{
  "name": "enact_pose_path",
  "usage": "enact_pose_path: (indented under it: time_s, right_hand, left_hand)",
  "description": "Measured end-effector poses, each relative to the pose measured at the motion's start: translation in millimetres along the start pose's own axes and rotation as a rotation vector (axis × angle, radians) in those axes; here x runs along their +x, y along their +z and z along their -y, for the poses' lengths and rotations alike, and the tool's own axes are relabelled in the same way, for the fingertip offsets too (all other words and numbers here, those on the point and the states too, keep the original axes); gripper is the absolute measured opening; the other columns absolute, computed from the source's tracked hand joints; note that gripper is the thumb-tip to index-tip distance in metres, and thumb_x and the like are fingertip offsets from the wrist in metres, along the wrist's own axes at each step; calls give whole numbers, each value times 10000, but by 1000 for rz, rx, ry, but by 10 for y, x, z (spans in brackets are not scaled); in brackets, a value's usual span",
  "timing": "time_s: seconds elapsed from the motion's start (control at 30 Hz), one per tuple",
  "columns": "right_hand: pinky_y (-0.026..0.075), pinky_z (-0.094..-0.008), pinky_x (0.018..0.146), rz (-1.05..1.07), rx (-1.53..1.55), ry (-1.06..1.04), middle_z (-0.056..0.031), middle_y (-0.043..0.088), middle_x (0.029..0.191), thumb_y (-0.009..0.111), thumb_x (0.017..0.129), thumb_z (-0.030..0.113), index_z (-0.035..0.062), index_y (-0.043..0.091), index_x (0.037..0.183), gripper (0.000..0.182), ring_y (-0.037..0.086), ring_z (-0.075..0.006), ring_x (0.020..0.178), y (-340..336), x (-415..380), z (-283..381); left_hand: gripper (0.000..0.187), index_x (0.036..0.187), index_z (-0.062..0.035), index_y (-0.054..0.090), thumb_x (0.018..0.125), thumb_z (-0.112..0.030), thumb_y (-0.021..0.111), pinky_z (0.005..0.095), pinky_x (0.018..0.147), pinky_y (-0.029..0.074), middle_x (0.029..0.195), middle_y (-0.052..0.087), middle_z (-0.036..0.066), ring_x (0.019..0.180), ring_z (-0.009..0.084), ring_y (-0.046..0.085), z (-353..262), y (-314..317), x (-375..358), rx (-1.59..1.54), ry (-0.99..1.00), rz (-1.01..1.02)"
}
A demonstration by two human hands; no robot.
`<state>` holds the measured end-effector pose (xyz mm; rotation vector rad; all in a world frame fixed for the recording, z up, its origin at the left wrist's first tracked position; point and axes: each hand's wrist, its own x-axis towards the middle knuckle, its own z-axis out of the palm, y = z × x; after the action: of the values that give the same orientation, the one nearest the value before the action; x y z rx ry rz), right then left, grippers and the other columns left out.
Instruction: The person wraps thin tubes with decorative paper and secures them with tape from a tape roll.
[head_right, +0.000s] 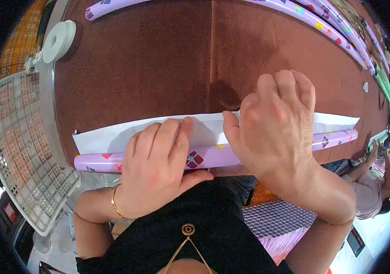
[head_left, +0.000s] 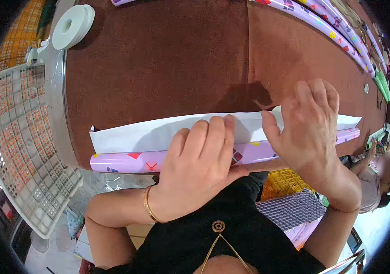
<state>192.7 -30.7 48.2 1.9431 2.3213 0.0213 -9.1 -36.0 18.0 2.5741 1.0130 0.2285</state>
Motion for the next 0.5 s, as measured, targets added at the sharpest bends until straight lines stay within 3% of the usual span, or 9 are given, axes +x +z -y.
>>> enact_pose_path:
  time_s: [0.5]
  right_hand:
    - [355,-450,902,-17,40,-18,-128,554,832,714,748,288,-24,654,693,322,516,-314,925,-21,-25,-62]
  left_hand:
    - [808,1225,35,574,637,-493,741,391,856,458,1173,525,135,1038,276,528,-49,139,116,-21,69,3]
